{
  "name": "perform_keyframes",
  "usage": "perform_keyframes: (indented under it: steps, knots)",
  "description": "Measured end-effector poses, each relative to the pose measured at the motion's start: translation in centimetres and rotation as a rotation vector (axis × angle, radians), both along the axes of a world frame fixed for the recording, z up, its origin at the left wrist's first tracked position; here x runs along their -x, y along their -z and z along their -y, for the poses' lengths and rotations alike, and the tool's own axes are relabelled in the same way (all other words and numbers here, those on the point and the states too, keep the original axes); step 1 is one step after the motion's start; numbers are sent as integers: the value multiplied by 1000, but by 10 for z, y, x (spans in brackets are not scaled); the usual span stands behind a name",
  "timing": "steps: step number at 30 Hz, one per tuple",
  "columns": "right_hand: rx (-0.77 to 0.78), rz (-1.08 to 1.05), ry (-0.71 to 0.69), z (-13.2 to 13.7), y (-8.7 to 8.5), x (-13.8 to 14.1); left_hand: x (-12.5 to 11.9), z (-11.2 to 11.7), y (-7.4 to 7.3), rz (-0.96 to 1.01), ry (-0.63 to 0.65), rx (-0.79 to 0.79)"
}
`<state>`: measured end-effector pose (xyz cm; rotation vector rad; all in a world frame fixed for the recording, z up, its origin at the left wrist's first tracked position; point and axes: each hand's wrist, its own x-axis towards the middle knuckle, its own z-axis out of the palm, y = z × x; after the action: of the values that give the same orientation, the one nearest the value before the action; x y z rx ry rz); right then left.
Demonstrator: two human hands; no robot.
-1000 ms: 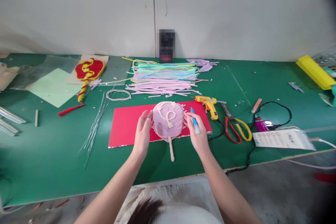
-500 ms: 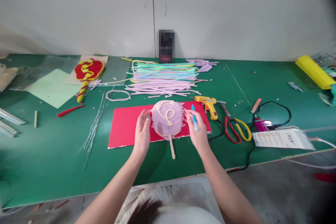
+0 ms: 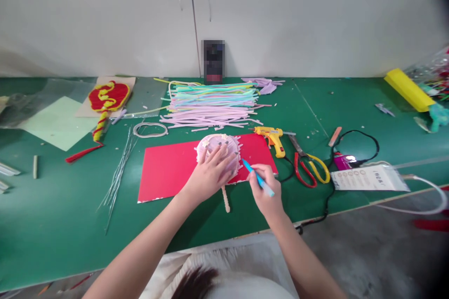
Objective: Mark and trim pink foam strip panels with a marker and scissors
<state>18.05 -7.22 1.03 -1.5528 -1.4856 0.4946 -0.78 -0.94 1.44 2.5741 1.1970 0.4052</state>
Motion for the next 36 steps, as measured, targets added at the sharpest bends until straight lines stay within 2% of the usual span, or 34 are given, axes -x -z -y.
perform_keyframes:
  steps: [4,9,14,20,27,31,36]
  knots:
    - [8,28,-42,-1,3,3,0,-2,11,-11,34,-7]
    - [1,82,-76,-5,7,6,1,-2,20,3,15,-43]
    - [-52,163,-136,-1,3,5,0,-2,20,-3,8,-34]
    - [-18,128,-123,-2,-1,3,0,-2,20,-6,-3,-44]
    - [-51,192,-201,4,-4,2,0,-3,19,-21,16,-36]
    - [-66,165,-149,0,-3,3,0,-3,20,-9,5,-37]
    - [-124,241,-143,-2,3,9,0,-3,20,-27,15,-20]
